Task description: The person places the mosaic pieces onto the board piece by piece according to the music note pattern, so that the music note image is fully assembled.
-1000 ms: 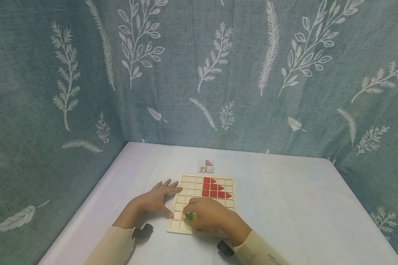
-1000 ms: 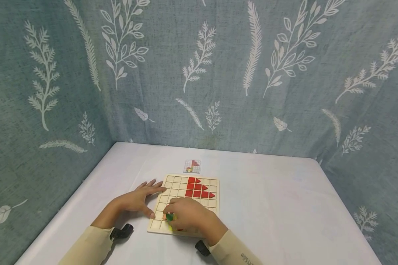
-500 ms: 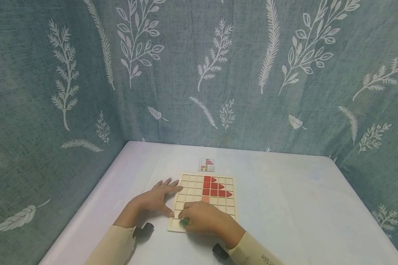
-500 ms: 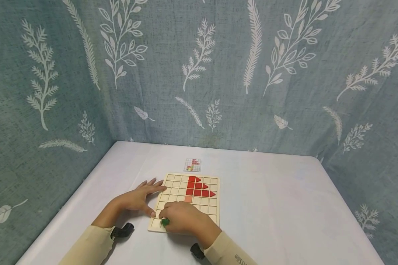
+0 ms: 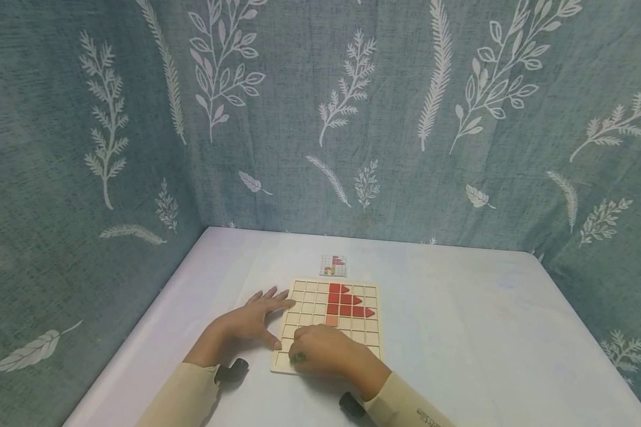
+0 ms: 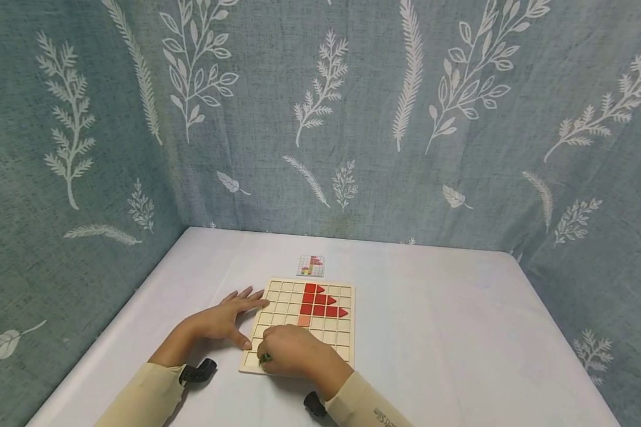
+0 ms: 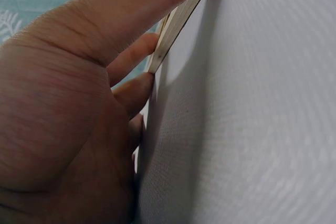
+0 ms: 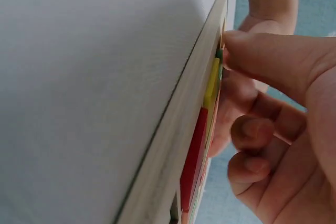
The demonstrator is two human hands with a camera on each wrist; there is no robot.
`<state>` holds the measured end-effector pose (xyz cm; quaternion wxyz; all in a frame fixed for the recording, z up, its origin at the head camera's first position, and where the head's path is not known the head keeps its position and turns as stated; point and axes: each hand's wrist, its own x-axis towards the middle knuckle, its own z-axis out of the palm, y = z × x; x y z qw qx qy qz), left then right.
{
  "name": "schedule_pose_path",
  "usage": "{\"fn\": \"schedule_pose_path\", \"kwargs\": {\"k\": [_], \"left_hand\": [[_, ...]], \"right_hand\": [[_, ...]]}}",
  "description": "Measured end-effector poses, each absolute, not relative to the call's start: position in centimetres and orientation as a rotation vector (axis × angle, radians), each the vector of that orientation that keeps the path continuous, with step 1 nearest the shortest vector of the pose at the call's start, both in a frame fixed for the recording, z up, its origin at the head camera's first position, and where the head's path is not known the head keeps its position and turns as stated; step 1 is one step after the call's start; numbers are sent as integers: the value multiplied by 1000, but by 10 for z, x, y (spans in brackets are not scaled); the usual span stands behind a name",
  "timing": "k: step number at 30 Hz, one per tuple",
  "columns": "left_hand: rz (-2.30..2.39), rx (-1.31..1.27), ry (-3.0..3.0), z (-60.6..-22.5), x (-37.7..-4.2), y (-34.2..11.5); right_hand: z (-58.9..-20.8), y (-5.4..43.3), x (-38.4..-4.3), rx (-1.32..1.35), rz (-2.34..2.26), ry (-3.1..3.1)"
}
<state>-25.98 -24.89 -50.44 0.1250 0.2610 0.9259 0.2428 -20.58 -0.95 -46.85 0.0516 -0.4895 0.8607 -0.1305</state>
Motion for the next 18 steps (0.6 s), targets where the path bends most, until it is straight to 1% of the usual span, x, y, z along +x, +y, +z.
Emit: {"fn": "schedule_pose_path", "kwargs": {"k": [18], "left_hand": [[720, 789, 2695, -503, -259, -249]], "right_hand": [[-476, -10, -210, -1403, -393, 2617]]}}
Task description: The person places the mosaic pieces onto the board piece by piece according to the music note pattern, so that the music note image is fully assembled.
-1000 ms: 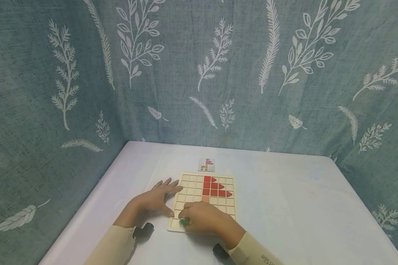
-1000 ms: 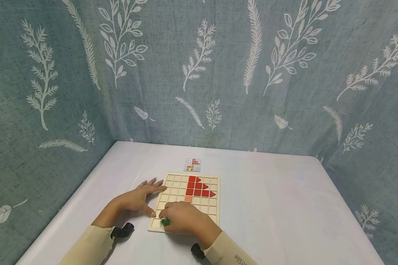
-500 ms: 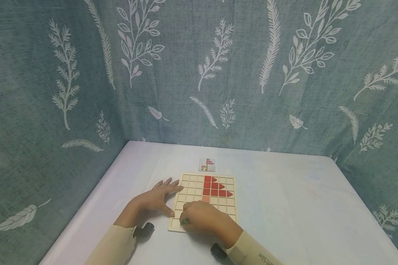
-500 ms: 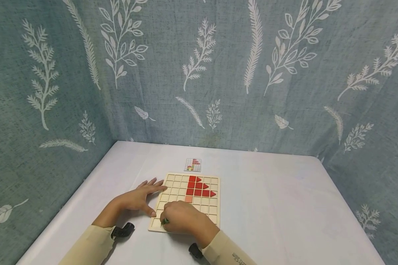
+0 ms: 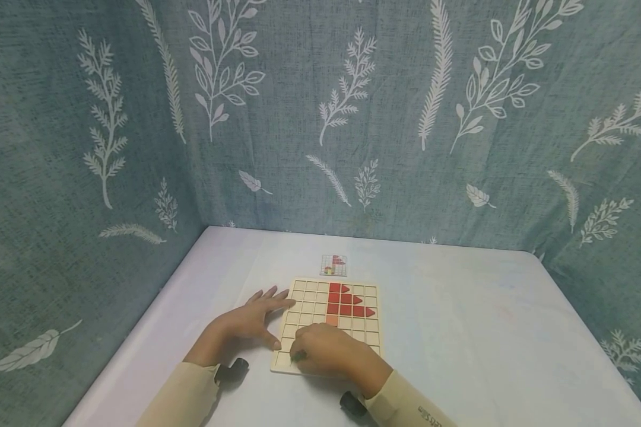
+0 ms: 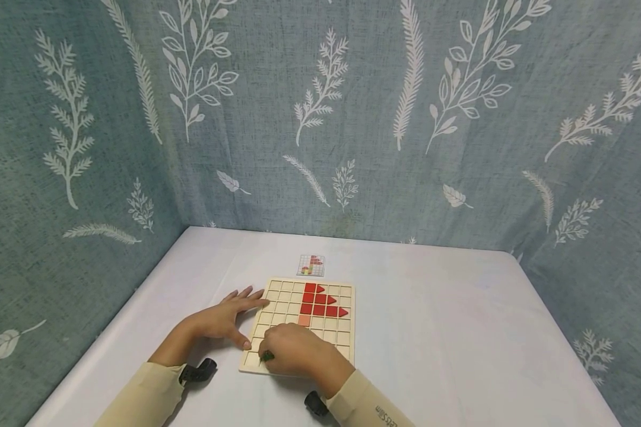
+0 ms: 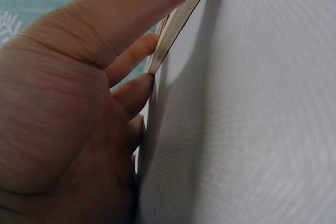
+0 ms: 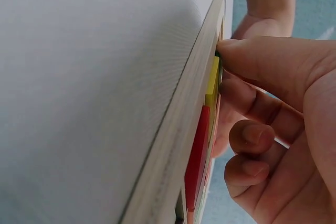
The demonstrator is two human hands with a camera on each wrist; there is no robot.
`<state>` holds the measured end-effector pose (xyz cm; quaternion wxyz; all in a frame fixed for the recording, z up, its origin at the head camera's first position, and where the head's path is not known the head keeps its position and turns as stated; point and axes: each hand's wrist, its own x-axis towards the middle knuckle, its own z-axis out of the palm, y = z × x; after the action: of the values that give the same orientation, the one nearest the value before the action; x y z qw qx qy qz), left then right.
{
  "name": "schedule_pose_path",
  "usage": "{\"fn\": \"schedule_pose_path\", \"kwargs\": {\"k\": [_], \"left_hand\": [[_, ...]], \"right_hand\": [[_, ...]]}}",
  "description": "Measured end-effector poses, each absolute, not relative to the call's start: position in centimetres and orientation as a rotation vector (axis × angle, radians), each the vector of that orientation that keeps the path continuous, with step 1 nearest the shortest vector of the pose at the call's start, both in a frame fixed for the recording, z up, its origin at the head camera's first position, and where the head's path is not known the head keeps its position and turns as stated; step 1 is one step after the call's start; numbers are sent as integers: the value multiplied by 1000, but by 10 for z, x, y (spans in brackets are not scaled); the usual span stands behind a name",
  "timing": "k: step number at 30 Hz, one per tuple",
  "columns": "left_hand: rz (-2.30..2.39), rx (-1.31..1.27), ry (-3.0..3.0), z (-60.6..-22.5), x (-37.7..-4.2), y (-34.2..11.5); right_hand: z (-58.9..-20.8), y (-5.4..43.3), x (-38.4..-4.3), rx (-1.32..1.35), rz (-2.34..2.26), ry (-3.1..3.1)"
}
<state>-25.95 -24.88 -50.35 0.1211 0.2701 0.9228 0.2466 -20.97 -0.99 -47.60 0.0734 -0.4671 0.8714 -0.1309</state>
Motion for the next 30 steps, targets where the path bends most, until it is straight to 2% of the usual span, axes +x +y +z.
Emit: {"fn": "schedule_pose_path", "kwargs": {"k": [15, 19, 24, 30], "left_hand": [[711, 752, 2695, -507, -260, -251], [711, 703, 2702, -505, -258, -251], [730, 698, 2694, -507, -258, -251], [770, 701, 2674, -511, -257, -256]], "right_hand": [[-478, -8, -211, -1481, -440, 2587], [-477, 3, -215, -1424, -536, 2600], [-472, 42, -223, -1255, -555, 2674], [-475, 113, -229, -1050, -524, 2845]]}}
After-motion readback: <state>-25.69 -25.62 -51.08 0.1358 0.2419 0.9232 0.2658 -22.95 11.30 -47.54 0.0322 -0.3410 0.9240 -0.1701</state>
